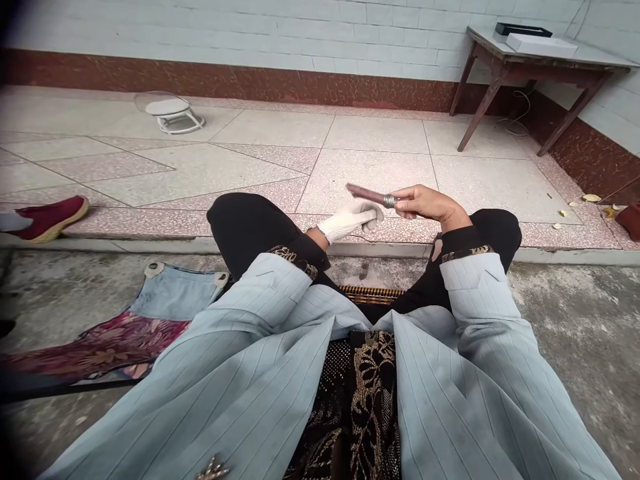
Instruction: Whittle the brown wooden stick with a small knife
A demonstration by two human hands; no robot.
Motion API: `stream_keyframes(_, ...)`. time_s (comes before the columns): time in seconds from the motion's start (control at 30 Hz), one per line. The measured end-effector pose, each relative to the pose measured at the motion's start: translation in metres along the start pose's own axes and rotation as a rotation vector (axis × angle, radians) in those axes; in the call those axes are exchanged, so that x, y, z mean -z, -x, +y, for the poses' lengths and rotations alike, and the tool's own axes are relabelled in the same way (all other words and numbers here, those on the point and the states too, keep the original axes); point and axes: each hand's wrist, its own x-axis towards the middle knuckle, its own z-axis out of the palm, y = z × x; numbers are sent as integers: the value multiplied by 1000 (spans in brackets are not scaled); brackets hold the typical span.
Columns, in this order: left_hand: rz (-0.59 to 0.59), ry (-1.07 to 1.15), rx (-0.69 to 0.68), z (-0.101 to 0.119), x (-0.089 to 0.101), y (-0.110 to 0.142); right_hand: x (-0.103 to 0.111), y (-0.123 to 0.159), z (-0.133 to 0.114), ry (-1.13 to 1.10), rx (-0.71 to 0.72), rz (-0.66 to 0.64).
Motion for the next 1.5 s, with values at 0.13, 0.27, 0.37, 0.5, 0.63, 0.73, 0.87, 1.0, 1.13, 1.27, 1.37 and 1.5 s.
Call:
stream_keyframes(0.13,-57,103,49,-11,-8,-3,-6,-11,7,-143,-31,329)
stream_keyframes(0.27,-115,13,88,-12,-11,0,5,-18,15,-57,-34,615)
stream_keyframes(0.37,-185,-58,76,-8,-11,5,12,-20,19,258,-168,742)
stream_keyframes(0.5,-206,54,51,1,-8,7,6,-21,23,767,-268,688)
stream_keyframes(0.63,-211,99,48,8,-3,8,-5,-26,29,943,-330,526)
stream_keyframes(0.73,-147,71,62,10,1,7,-12,-28,34,892,-437,158)
stream_keyframes(0.87,46,9,137,8,8,2,-14,-20,29,468,-459,-404)
stream_keyframes(1.0,240,-19,212,1,13,-3,-6,-4,5,201,-116,-273)
stream_keyframes(1.13,125,-58,212,-6,3,-4,-7,-2,-4,24,25,92)
stream_keyframes(1.27,37,-17,176,-5,-8,-3,-9,-15,12,-35,-15,388)
stream_keyframes(1.37,-41,-92,169,-5,-11,-1,-4,-25,24,205,-147,526)
stream_keyframes(1.5,-106,-206,118,-6,-10,2,-7,-31,29,790,-330,503)
